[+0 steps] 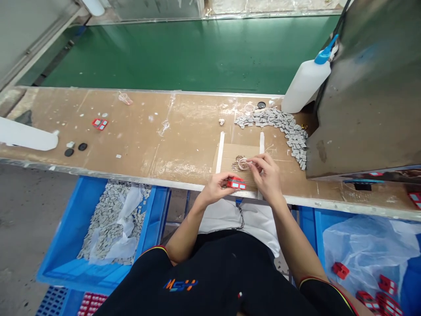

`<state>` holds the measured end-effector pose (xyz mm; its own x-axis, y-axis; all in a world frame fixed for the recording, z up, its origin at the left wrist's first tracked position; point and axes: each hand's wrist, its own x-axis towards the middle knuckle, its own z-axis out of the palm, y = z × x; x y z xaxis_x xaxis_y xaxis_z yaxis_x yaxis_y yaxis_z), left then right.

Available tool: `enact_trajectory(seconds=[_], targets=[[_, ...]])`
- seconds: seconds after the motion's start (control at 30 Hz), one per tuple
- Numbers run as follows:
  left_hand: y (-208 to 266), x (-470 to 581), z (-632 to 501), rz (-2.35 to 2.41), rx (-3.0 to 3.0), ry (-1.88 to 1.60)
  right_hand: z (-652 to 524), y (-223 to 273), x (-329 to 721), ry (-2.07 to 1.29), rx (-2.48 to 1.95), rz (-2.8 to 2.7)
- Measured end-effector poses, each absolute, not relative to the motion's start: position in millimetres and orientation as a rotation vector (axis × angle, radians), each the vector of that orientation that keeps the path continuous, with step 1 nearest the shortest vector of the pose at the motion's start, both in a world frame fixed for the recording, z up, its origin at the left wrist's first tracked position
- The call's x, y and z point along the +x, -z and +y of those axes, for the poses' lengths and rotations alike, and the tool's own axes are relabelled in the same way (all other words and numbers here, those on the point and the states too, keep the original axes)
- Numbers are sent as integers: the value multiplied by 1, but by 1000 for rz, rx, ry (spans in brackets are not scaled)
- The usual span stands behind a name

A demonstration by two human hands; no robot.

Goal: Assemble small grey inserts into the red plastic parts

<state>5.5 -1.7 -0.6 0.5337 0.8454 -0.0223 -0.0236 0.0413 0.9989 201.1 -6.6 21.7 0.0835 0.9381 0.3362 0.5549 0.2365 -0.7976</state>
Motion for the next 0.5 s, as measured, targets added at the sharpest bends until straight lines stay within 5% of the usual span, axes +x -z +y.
enact_trajectory(seconds=[0.5], targets=[[1, 11, -4, 862, 1456, -801, -6, -7, 204, -917, -1400, -1045]])
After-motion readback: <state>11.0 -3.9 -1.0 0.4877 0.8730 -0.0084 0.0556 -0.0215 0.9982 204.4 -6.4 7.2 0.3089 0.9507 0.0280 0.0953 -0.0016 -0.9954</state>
